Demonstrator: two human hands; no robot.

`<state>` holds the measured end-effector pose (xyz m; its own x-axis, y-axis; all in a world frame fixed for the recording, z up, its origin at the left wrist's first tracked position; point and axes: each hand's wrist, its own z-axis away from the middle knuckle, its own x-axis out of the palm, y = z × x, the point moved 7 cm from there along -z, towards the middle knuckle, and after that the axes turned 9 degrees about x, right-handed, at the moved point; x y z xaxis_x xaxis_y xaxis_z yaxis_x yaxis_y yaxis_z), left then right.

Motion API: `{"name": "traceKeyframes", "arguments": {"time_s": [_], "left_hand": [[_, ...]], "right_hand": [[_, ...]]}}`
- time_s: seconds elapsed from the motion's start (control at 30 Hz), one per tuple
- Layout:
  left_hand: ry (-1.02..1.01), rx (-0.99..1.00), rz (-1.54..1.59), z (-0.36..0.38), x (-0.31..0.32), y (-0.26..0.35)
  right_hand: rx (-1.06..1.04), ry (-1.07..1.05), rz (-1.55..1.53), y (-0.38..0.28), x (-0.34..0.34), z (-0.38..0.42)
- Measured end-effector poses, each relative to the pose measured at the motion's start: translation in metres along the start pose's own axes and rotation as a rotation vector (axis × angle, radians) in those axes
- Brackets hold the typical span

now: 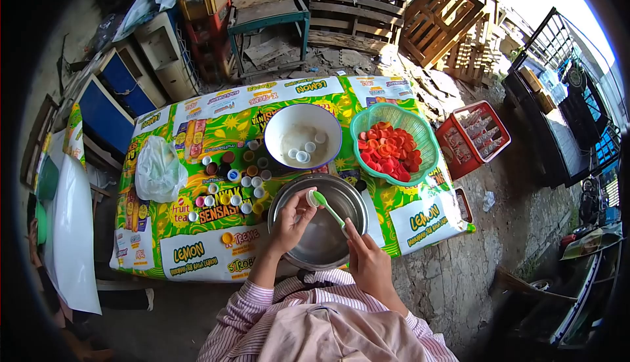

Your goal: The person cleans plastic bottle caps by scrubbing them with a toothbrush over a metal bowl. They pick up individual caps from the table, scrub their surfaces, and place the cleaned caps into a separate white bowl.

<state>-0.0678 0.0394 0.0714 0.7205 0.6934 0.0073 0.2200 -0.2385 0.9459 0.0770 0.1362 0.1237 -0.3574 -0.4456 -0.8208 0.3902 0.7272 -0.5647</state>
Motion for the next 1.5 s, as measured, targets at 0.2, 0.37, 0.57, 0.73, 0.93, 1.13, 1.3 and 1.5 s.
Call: {"name": "traceKeyframes", "arguments": {"time_s": [0.2, 0.37, 0.57, 0.73, 0.93, 1.13, 1.3, 1.5], "left_hand": [[0.089, -0.021, 0.16, 0.001, -0.004, -0.006], [0.08, -0.062, 0.345, 0.006, -0.004, -0.017], [0.026, -0.199, 0.64, 0.009, 0.004, -0.009], [0.099, -0.219, 0.638, 0.009, 0.005, -0.012], [0.064, -0.231, 0.762, 0.006, 0.012, -0.016], [0.028, -0.189, 0.883, 0.004, 0.015, -0.013], [0.067, -0.174, 0.747, 0.002, 0.012, -0.012], [0.064, -0.147, 0.672, 0.003, 0.007, -0.016]], "right_hand": [[-0.005, 0.003, -0.009, 0.0, 0.004, 0.001], [-0.007, 0.015, -0.026, -0.002, 0.002, 0.0], [-0.095, 0.024, 0.008, -0.009, 0.004, 0.001], [-0.147, -0.038, -0.046, -0.019, 0.006, 0.005], [-0.173, -0.025, -0.274, -0.017, 0.004, 0.006], [-0.123, 0.078, -0.175, -0.019, -0.003, 0.007], [-0.077, 0.049, -0.168, -0.013, 0.005, 0.006], [-0.087, -0.125, -0.403, -0.016, 0.007, 0.001]]}}
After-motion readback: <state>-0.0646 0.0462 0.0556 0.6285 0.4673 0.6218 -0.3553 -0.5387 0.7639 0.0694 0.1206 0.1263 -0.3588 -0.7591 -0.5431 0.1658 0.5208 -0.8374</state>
